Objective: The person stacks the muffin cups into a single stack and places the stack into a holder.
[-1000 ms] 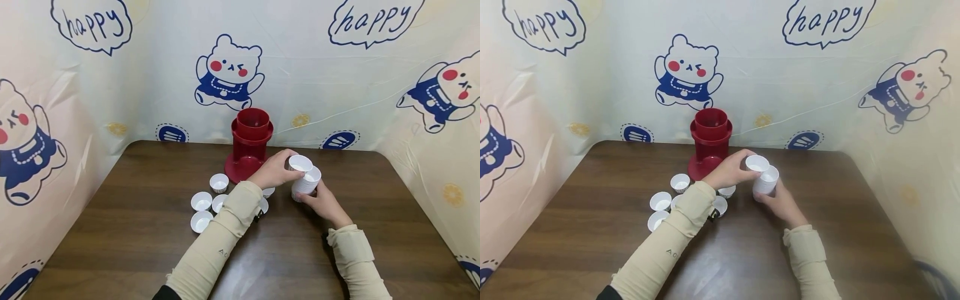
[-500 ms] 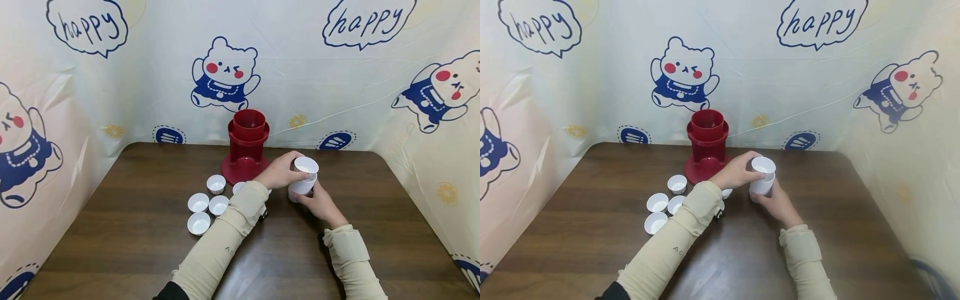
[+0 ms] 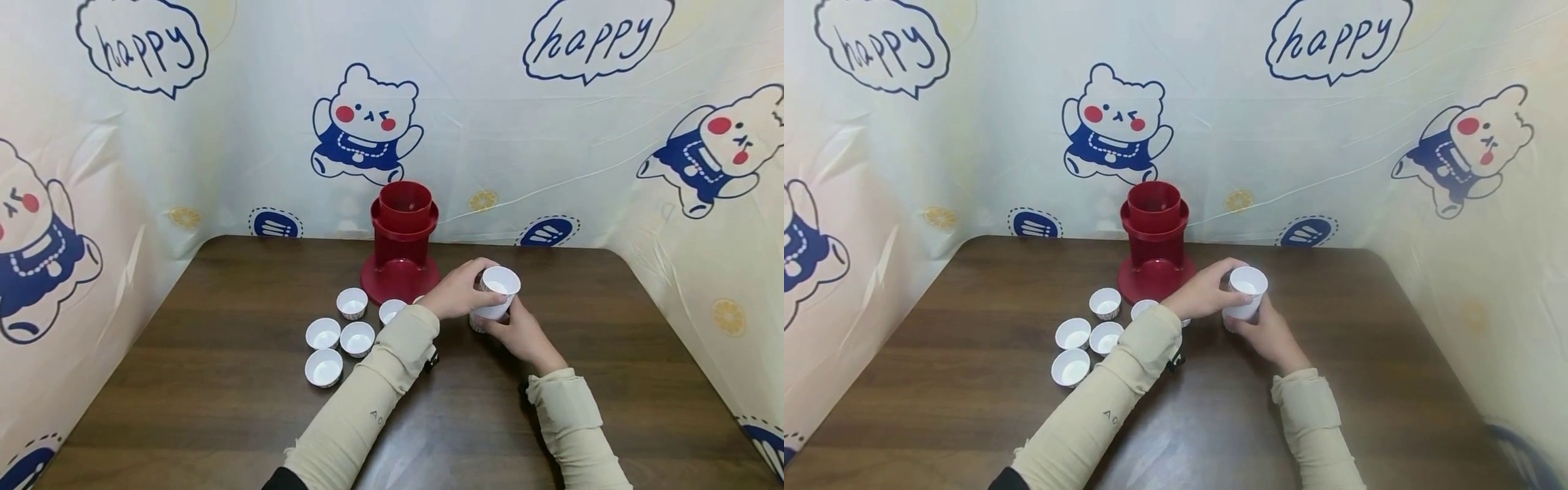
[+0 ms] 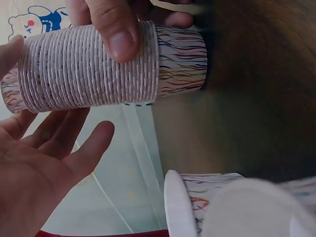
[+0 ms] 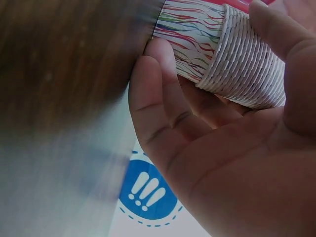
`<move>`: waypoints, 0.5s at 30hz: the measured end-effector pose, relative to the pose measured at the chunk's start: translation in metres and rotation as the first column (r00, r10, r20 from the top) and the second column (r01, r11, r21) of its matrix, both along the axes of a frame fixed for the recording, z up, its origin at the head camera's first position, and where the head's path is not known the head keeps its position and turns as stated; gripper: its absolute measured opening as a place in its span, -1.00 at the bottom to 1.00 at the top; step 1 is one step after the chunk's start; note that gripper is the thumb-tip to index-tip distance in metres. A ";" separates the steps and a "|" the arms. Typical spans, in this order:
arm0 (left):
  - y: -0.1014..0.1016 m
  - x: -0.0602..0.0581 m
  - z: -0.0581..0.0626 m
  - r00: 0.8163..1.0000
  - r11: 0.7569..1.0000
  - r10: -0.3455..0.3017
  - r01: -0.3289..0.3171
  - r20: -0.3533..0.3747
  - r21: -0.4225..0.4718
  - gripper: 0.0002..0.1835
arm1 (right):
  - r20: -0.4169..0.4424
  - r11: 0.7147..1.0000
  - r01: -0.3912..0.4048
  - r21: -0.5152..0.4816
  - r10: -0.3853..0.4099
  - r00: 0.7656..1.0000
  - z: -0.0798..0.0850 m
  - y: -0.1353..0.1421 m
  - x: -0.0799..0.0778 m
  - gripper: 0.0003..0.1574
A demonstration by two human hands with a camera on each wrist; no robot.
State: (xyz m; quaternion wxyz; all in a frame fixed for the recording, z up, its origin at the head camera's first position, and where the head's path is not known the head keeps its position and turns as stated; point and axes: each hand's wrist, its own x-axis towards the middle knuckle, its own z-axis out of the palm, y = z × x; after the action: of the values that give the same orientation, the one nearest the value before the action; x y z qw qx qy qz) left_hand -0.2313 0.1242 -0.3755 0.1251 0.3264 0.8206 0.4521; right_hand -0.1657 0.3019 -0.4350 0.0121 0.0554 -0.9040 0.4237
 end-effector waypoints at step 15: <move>-0.004 0.006 -0.007 0.999 0.998 0.027 -0.026 0.026 -0.053 -0.24 | 0.012 1.000 0.008 0.000 -0.008 1.000 0.000 -0.001 0.002 0.01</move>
State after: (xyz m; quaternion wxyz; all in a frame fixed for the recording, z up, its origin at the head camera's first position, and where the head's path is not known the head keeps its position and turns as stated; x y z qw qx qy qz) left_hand -0.2254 0.1198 -0.3829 0.1388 0.3060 0.8348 0.4362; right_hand -0.1642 0.3013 -0.4352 0.0084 0.0492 -0.9042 0.4242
